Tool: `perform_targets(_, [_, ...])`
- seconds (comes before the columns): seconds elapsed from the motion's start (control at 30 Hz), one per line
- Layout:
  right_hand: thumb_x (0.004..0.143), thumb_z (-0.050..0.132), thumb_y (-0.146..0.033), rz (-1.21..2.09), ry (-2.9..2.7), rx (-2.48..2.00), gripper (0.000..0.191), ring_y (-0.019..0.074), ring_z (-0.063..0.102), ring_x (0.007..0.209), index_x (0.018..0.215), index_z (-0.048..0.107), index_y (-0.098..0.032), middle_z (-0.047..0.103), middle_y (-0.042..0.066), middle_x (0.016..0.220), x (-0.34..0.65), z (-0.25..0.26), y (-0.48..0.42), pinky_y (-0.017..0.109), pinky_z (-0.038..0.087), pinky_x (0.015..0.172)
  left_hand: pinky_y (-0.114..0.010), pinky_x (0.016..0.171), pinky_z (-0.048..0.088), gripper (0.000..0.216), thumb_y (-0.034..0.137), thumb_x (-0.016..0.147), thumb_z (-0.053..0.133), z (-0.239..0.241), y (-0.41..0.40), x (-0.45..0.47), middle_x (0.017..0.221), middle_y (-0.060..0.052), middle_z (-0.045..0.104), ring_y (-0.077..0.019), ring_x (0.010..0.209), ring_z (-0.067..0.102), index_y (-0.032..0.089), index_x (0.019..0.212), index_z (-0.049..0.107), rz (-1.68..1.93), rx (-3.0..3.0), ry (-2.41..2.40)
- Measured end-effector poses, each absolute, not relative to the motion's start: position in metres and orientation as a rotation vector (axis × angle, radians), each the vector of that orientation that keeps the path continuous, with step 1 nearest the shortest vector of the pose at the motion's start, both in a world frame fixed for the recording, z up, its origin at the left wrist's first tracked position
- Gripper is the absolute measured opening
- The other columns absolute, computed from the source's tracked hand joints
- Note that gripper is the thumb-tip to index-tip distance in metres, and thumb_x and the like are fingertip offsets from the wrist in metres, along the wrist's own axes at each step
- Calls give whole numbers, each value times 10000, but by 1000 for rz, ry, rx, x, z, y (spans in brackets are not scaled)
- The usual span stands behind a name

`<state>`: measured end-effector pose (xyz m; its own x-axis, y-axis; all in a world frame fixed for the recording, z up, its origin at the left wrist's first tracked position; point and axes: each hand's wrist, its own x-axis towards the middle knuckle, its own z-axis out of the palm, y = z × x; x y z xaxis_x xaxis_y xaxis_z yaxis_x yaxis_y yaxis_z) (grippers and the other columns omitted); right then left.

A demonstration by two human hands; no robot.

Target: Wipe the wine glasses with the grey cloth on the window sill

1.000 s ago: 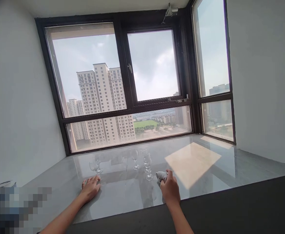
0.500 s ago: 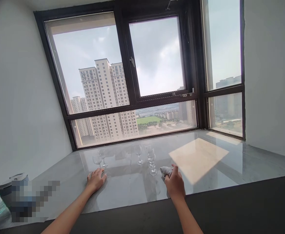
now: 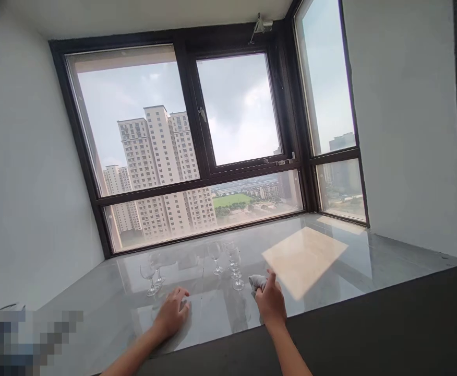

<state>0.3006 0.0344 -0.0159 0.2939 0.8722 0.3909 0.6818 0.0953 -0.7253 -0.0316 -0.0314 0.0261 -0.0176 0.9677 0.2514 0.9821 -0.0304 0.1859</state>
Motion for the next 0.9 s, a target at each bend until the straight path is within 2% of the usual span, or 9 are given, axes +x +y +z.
perform_targets(0.1, [869, 422, -211, 250, -1413, -1648, 511, 242, 703, 983, 1378, 387, -183, 704, 114, 1134, 300, -15, 35, 298, 494, 771, -454, 1151, 328, 555, 398, 879, 510, 22, -14, 31, 1488, -134, 521, -310, 1367, 465, 229, 1403, 579, -405, -2410, -2099])
perform_targets(0.23, [838, 450, -178, 246, -1375, -1632, 530, 235, 704, 984, 1365, 387, -197, 715, 99, 1108, 300, -12, 34, 305, 495, 807, -563, 1222, 207, 660, 470, 893, 506, 19, 8, 97, 1652, -91, 340, -368, 1495, 296, 316, 1533, 450, -393, -2525, -2023])
perform_targets(0.3, [828, 456, -168, 254, -1367, -1623, 541, 237, 705, 976, 1365, 393, -185, 722, 100, 1091, 300, -11, 34, 312, 497, 821, -586, 1222, 201, 642, 480, 915, 463, 17, 14, 116, 1666, -79, 320, -372, 1504, 281, 328, 1539, 443, -385, -2565, -2008])
perform_targets(0.47, [844, 426, -166, 248, -1375, -1636, 535, 230, 692, 1047, 1378, 386, -157, 706, 123, 1148, 301, -11, 34, 309, 496, 886, -618, 1223, 172, 578, 485, 949, 368, 15, 9, 129, 1640, -60, 381, -371, 1499, 294, 345, 1490, 515, -339, -2583, -2003])
perform_targets(0.63, [868, 411, -213, 281, -1392, -1629, 532, 245, 705, 1019, 1396, 390, -156, 700, 134, 1170, 303, -14, 35, 292, 507, 789, -591, 1242, 160, 583, 542, 941, 384, 12, -29, 83, 1633, -17, 400, -351, 1511, 275, 385, 1487, 509, -325, -2522, -2063])
perform_targets(0.83, [868, 397, -222, 276, -1411, -1630, 523, 269, 702, 993, 1386, 396, -145, 701, 152, 1140, 304, -17, 37, 310, 501, 767, -551, 1259, 164, 607, 561, 942, 390, 8, -95, -44, 1634, -2, 403, -319, 1528, 286, 376, 1513, 478, -212, -2098, -2296])
perform_targets(0.9, [870, 403, -231, 274, -1412, -1632, 514, 273, 703, 980, 1377, 405, -148, 702, 156, 1134, 304, -17, 38, 314, 500, 762, -541, 1249, 202, 603, 548, 947, 374, 9, -110, -85, 1628, -6, 412, -309, 1522, 310, 367, 1513, 481, -168, -1896, -2412])
